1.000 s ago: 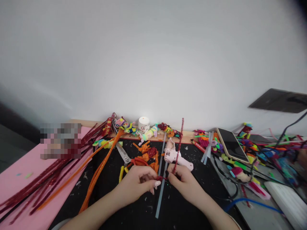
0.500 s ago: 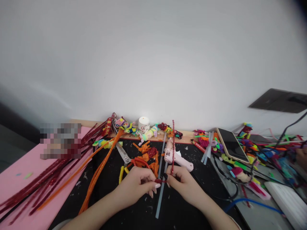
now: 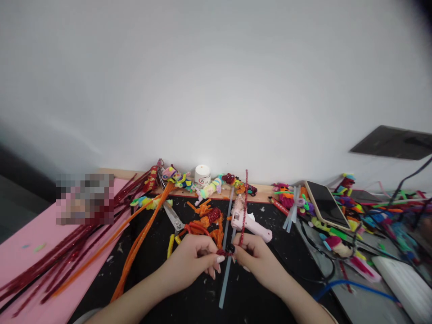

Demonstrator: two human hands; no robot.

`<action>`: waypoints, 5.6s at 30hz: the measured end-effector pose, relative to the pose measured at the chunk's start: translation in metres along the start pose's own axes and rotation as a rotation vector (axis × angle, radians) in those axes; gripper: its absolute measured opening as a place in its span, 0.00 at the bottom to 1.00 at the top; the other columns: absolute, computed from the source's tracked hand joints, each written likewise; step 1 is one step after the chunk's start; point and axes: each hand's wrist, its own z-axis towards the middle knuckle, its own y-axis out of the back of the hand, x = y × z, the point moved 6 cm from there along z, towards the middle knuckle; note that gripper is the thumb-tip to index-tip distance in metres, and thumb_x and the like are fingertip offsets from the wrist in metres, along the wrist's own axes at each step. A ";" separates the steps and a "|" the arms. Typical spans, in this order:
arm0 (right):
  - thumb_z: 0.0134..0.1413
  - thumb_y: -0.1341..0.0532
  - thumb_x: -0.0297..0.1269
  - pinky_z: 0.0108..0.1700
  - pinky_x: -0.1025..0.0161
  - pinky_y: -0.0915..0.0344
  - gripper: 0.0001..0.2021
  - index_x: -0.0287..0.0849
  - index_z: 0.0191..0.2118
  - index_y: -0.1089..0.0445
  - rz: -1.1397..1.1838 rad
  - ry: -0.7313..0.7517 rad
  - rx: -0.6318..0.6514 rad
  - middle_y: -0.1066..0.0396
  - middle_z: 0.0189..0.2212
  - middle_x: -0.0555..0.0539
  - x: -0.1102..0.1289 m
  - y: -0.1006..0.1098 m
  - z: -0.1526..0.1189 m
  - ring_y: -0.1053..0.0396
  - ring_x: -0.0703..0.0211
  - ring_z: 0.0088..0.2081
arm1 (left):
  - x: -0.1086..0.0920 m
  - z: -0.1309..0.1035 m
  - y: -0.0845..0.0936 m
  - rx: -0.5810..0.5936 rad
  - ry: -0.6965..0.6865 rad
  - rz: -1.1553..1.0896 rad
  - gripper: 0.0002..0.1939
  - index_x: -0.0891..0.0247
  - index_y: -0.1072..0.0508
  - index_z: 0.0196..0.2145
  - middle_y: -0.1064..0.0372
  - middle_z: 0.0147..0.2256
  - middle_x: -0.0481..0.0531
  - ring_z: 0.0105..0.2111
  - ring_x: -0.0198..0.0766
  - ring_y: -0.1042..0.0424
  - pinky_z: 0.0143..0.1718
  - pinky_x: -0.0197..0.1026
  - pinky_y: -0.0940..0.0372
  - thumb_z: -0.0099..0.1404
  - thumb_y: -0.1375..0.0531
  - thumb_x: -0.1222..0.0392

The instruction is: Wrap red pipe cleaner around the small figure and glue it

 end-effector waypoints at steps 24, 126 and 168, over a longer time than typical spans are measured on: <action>0.54 0.41 0.53 0.21 0.68 0.55 0.20 0.40 0.24 0.39 0.131 -0.056 -0.018 0.45 0.14 0.58 -0.010 -0.004 0.000 0.51 0.69 0.17 | -0.005 -0.001 0.002 -0.060 -0.005 -0.046 0.10 0.65 0.33 0.22 0.31 0.20 0.47 0.19 0.31 0.32 0.24 0.34 0.37 0.57 0.40 0.59; 0.59 0.49 0.37 0.19 0.69 0.53 0.13 0.43 0.23 0.41 0.128 0.107 -0.080 0.47 0.13 0.59 -0.022 -0.015 0.008 0.51 0.69 0.15 | -0.014 0.000 0.011 -0.166 -0.030 0.007 0.12 0.66 0.31 0.21 0.33 0.16 0.45 0.17 0.30 0.34 0.21 0.33 0.39 0.55 0.38 0.56; 0.58 0.47 0.45 0.19 0.69 0.53 0.16 0.43 0.22 0.42 0.101 0.098 -0.047 0.46 0.12 0.58 -0.018 -0.015 0.007 0.51 0.69 0.15 | -0.014 0.000 0.009 -0.132 -0.053 0.001 0.14 0.66 0.32 0.20 0.30 0.18 0.48 0.18 0.31 0.33 0.22 0.34 0.39 0.55 0.37 0.54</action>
